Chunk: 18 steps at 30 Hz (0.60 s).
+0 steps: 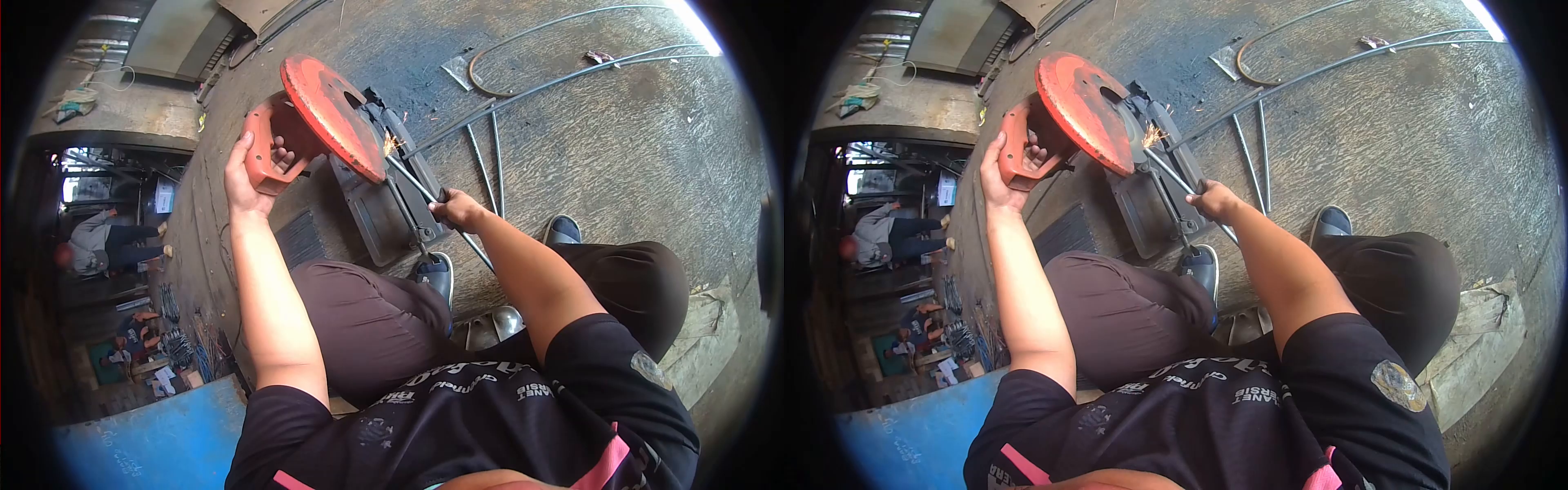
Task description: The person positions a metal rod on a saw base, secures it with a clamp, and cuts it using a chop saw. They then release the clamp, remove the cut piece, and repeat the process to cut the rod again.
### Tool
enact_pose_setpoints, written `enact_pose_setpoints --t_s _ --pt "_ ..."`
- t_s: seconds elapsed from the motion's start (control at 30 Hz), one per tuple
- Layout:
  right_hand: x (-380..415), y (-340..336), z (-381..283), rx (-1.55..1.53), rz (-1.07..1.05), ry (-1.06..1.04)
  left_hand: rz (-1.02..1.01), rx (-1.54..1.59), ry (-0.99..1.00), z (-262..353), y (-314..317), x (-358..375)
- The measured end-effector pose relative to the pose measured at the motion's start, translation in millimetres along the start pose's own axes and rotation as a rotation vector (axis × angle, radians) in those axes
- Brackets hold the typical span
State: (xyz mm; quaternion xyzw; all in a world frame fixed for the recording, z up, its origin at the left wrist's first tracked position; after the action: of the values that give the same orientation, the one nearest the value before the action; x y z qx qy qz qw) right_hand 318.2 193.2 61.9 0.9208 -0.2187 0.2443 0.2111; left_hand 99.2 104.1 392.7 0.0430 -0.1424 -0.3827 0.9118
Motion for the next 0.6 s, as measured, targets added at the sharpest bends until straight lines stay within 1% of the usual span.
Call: enact_pose_setpoints --t_s 0.07,0.2,0.27,0.4,0.47,0.5,0.57,0.6 --pt "-2 0 3 0.007 0.038 -0.049 0.016 -0.003 0.011 -1 -4 -3" --pt "-1 2 5 -0.008 0.044 -0.072 0.01 -0.022 0.02 0 -4 -3" --pt "4 4 3 -0.065 0.037 -0.015 0.024 -0.026 0.016 0 -3 -2" --pt "3 9 5 -0.106 0.006 0.011 0.024 -0.024 0.013 0 -4 -3" --pt "3 12 5 -0.273 -0.006 0.031 -0.005 -0.04 0.028 0 -5 -3" --pt "3 11 5 -0.275 -0.006 0.031 -0.006 -0.041 0.027 0 -5 -3" --pt "3 9 4 -0.132 -0.055 0.013 0.009 -0.033 0.027 0 -5 -3" --pt "3 7 4 -0.133 -0.055 0.013 0.008 -0.033 0.026 0 -6 -4"
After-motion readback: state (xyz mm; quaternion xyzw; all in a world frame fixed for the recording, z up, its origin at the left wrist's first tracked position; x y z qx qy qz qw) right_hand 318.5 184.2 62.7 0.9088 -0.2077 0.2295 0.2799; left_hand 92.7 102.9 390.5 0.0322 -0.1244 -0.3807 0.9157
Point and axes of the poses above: each hand's wrist, its own x-axis away from the middle knuckle, its own y-axis out of the palm, z = x × y, the point moved 2 cm from there along -x, towards the middle knuckle, and after that the axes turned 3 degrees about x, right-handed, at the moved point
